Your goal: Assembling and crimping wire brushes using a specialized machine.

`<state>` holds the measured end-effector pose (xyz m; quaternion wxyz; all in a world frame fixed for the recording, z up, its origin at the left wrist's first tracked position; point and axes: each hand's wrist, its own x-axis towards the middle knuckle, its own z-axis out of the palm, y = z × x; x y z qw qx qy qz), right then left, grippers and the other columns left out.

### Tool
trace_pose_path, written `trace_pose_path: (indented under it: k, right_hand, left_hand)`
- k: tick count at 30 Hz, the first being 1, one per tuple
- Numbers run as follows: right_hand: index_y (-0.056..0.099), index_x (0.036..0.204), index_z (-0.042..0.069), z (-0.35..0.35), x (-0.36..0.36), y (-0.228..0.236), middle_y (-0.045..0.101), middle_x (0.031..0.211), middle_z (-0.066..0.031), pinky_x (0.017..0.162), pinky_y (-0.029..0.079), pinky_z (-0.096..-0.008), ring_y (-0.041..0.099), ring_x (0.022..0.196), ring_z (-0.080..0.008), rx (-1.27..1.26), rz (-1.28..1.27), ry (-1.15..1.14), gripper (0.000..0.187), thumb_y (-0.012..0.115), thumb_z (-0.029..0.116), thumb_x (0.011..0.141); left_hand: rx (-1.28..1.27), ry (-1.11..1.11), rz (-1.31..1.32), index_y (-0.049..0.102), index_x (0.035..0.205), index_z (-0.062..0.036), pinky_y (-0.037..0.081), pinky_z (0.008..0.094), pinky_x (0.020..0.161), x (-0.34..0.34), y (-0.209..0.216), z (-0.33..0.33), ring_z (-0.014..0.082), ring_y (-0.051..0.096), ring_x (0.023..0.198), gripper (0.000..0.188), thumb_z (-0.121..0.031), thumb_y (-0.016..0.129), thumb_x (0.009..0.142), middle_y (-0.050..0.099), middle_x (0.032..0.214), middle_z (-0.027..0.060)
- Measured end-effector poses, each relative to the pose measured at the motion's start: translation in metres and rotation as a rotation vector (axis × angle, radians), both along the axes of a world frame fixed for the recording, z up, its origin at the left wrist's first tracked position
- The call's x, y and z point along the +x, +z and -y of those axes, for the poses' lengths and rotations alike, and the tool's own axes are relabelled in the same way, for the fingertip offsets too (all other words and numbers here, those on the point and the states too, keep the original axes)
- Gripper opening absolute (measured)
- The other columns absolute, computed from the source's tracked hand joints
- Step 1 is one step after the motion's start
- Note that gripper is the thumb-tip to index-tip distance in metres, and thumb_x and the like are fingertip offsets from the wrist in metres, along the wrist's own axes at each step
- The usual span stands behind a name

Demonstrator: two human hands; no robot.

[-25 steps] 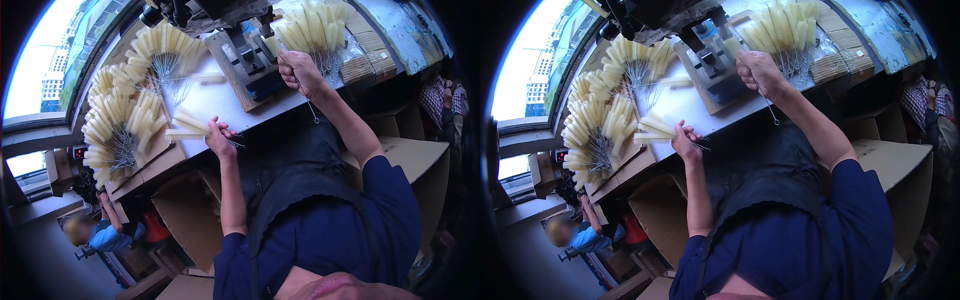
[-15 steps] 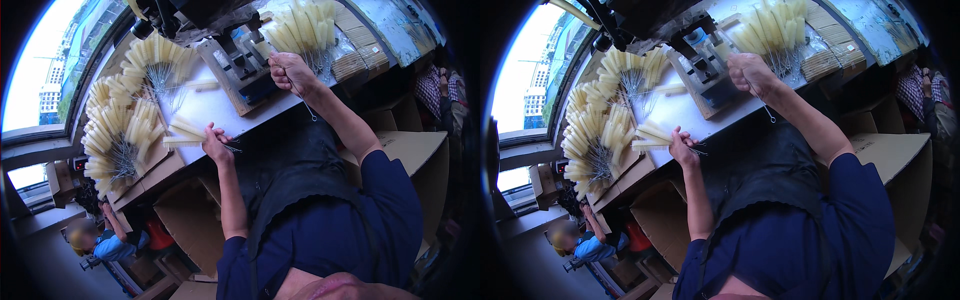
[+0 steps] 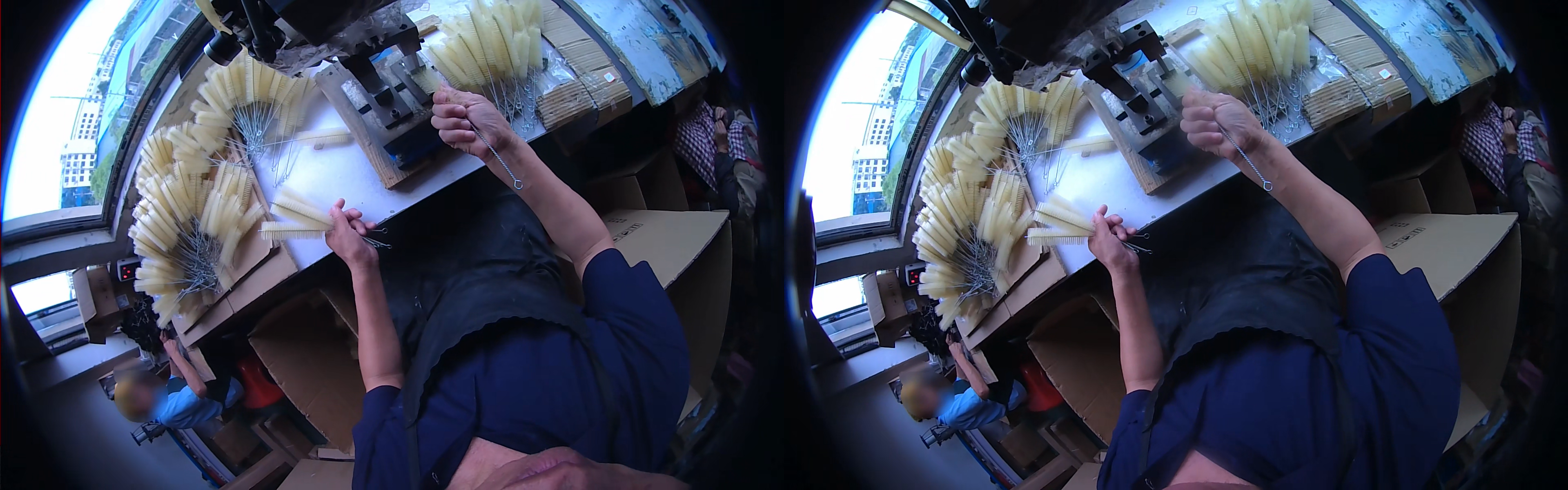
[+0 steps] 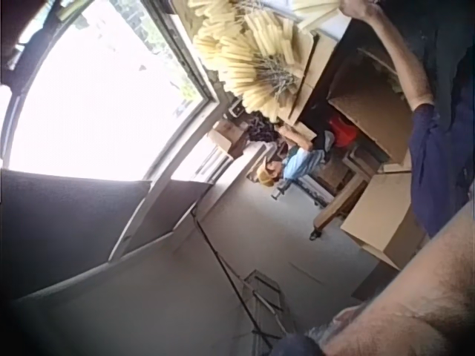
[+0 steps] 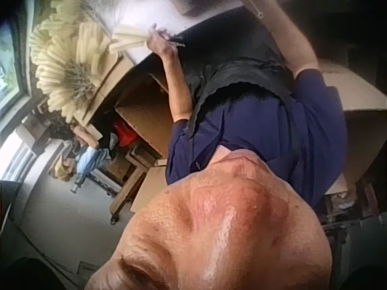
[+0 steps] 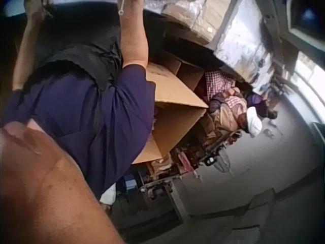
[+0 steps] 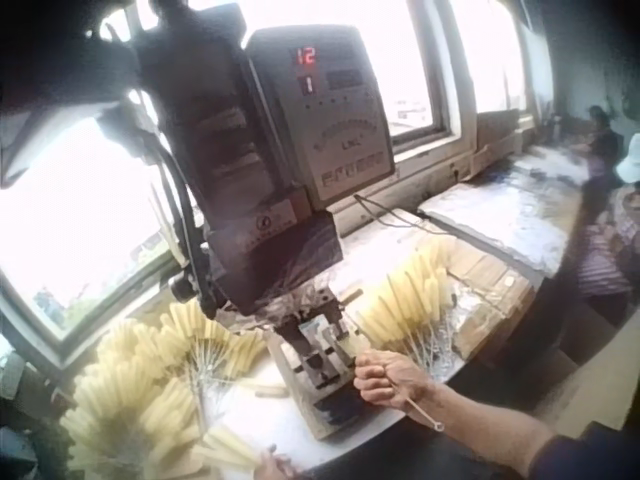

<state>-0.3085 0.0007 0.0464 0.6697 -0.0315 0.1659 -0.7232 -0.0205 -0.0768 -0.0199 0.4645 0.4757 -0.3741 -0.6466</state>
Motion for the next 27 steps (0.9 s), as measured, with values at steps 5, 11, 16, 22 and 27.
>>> trace_pose_path:
  k: [5,11,16,22,27]
  right_hand:
    - [0.043,0.089,0.009,-0.003,0.001,0.001,0.032,0.062,0.0054,0.034,0.026,-0.0179,0.028,0.046,-0.0052,-0.016,-0.02,0.013,0.029,0.035,0.028,0.109]
    - [0.045,0.09,0.008,-0.014,-0.003,-0.001,0.033,0.061,0.0057,0.035,0.027,-0.0174,0.028,0.046,-0.005,-0.009,-0.12,0.007,0.03,0.035,0.029,0.109]
    - [0.045,0.092,0.008,-0.012,-0.008,-0.008,0.033,0.062,0.0054,0.035,0.026,-0.0178,0.028,0.046,-0.0053,-0.035,-0.065,0.037,0.028,0.035,0.027,0.109]
    - [0.044,0.093,0.008,0.001,0.0,-0.011,0.033,0.063,0.0047,0.034,0.025,-0.0184,0.028,0.046,-0.0055,-0.131,0.158,0.026,0.024,0.035,0.023,0.109]
    - [0.044,0.092,0.009,0.004,0.002,-0.014,0.033,0.062,0.0049,0.033,0.025,-0.0185,0.028,0.046,-0.0054,-0.136,0.226,-0.008,0.022,0.036,0.021,0.108]
  left_hand:
    - [-0.014,-0.019,0.048,0.053,0.127,0.0043,0.049,0.0237,0.043,0.001,0.001,0.0,0.005,0.04,0.046,0.038,-0.027,0.043,0.107,0.056,0.073,0.0054]
    - [-0.034,0.041,0.056,0.05,0.135,0.0016,0.044,0.0222,0.041,-0.001,0.001,-0.002,0.0043,0.037,0.045,0.042,-0.029,0.041,0.108,0.057,0.073,0.0054]
    - [-0.063,0.003,0.06,0.055,0.128,0.0035,0.043,0.0213,0.04,-0.002,0.003,-0.003,0.004,0.038,0.044,0.043,-0.031,0.04,0.108,0.057,0.072,0.0051]
    - [-0.06,0.003,0.08,0.059,0.119,0.0048,0.044,0.021,0.04,-0.003,0.002,-0.002,0.0043,0.041,0.044,0.042,-0.031,0.041,0.107,0.057,0.07,0.0049]
    - [-0.052,-0.018,0.103,0.059,0.12,0.0031,0.045,0.0227,0.041,-0.001,0.002,-0.003,0.0047,0.04,0.044,0.042,-0.032,0.04,0.108,0.057,0.071,0.0038]
